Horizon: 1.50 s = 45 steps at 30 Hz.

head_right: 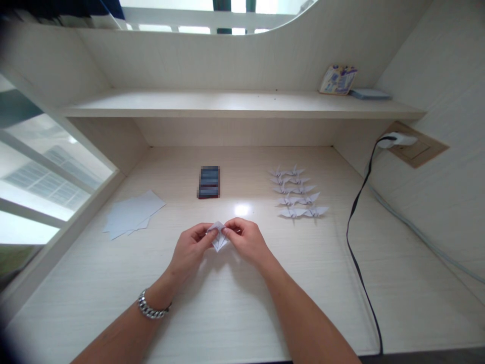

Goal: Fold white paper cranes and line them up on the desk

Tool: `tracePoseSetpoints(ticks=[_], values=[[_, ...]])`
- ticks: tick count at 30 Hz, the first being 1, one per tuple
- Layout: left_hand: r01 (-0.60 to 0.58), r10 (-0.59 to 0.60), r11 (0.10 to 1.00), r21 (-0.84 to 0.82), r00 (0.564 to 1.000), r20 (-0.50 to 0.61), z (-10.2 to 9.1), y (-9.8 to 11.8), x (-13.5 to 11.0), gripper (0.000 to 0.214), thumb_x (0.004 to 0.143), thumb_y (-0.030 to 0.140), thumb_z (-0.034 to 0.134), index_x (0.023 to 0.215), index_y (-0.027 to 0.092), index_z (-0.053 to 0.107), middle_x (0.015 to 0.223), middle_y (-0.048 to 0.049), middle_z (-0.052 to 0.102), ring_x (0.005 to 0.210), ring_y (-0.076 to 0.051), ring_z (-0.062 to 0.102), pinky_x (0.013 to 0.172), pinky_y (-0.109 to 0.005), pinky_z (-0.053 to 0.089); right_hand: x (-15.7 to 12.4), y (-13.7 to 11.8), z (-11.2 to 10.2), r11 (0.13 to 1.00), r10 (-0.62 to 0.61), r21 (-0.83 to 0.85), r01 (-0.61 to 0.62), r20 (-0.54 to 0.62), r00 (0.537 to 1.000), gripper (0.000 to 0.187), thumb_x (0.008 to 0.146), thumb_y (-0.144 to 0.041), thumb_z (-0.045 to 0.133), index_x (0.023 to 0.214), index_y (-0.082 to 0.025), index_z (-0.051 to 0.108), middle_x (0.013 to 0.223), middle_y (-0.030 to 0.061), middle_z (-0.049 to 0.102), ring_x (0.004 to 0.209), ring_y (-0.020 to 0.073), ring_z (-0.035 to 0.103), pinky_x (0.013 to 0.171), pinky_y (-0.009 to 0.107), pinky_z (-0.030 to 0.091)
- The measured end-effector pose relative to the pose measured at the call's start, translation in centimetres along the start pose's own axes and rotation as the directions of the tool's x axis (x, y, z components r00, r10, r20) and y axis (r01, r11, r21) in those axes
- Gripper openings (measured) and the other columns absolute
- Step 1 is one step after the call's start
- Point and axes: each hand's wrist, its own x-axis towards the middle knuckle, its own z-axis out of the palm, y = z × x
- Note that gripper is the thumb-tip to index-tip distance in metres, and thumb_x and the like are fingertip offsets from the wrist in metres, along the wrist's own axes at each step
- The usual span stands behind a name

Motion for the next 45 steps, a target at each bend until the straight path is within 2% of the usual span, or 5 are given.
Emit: tracePoseSetpoints(ticks=[12, 21, 26, 38, 45], values=[[0.128, -0.113, 0.911, -0.392, 0.992, 0.062, 0.2, 0.2, 0.2, 0.027, 0.079, 0.035, 0.056, 0.09, 0.012, 0.063, 0.081, -0.0073, 0.064, 0.072, -0.015, 0.06, 0.066, -0.03, 0.052, 0.1, -0.1, 0.6, 0.99, 0.052, 0.13, -0.05, -0.01, 0.999, 0.015, 0.078, -0.027, 0.056, 0.083, -0.016, 0.064, 0.077, 0.0031, 0.065, 0.069, 0.0146, 0.059, 0.061, 0.024, 0.045], [0.111, -0.109, 0.936, -0.335, 0.994, 0.025, 0.0, -0.2, 0.2, 0.023, 0.073, 0.029, 0.063, 0.088, 0.011, 0.065, 0.081, -0.0072, 0.065, 0.073, -0.018, 0.061, 0.067, -0.033, 0.053, -0.2, -0.6, 0.7, 1.0, 0.029, 0.005, -0.029, -0.034, 0.999, 0.016, 0.08, -0.029, 0.053, 0.085, -0.017, 0.062, 0.078, 0.0024, 0.063, 0.07, 0.0147, 0.057, 0.059, 0.024, 0.045], [0.127, -0.117, 0.938, -0.323, 0.992, 0.051, -0.2, -0.3, 0.3, 0.021, 0.074, 0.027, 0.062, 0.088, 0.012, 0.066, 0.085, -0.008, 0.065, 0.076, -0.019, 0.061, 0.068, -0.034, 0.052, -0.3, -0.5, 0.7, 0.995, -0.023, -0.103, 0.017, -0.054, 0.998, 0.014, 0.078, -0.03, 0.056, 0.08, -0.018, 0.063, 0.078, 0.002, 0.062, 0.072, 0.0144, 0.056, 0.061, 0.024, 0.044], [0.148, -0.12, 0.93, -0.337, 0.987, 0.103, -0.2, -0.6, 0.3, 0.019, 0.074, 0.026, 0.064, 0.086, 0.012, 0.063, 0.079, -0.0055, 0.063, 0.073, -0.017, 0.06, 0.069, -0.033, 0.051, -0.6, -0.7, 1.2, 0.949, -0.042, -0.316, 0.001, -0.123, 0.992, 0.013, 0.08, -0.029, 0.052, 0.077, -0.019, 0.059, 0.071, -0.0002, 0.057, 0.064, 0.0122, 0.051, 0.057, 0.023, 0.037], [0.15, -0.12, 0.938, -0.312, 0.986, 0.114, -0.2, -0.7, 0.4, 0.02, 0.072, 0.026, 0.066, 0.086, 0.012, 0.064, 0.079, -0.0061, 0.063, 0.075, -0.017, 0.06, 0.072, -0.034, 0.05, -0.6, -1.0, 1.1, 0.929, -0.098, -0.367, 0.046, -0.126, 0.987, 0.01, 0.078, -0.025, 0.053, 0.077, -0.018, 0.061, 0.072, 0.0002, 0.057, 0.065, 0.0123, 0.051, 0.059, 0.023, 0.037]])
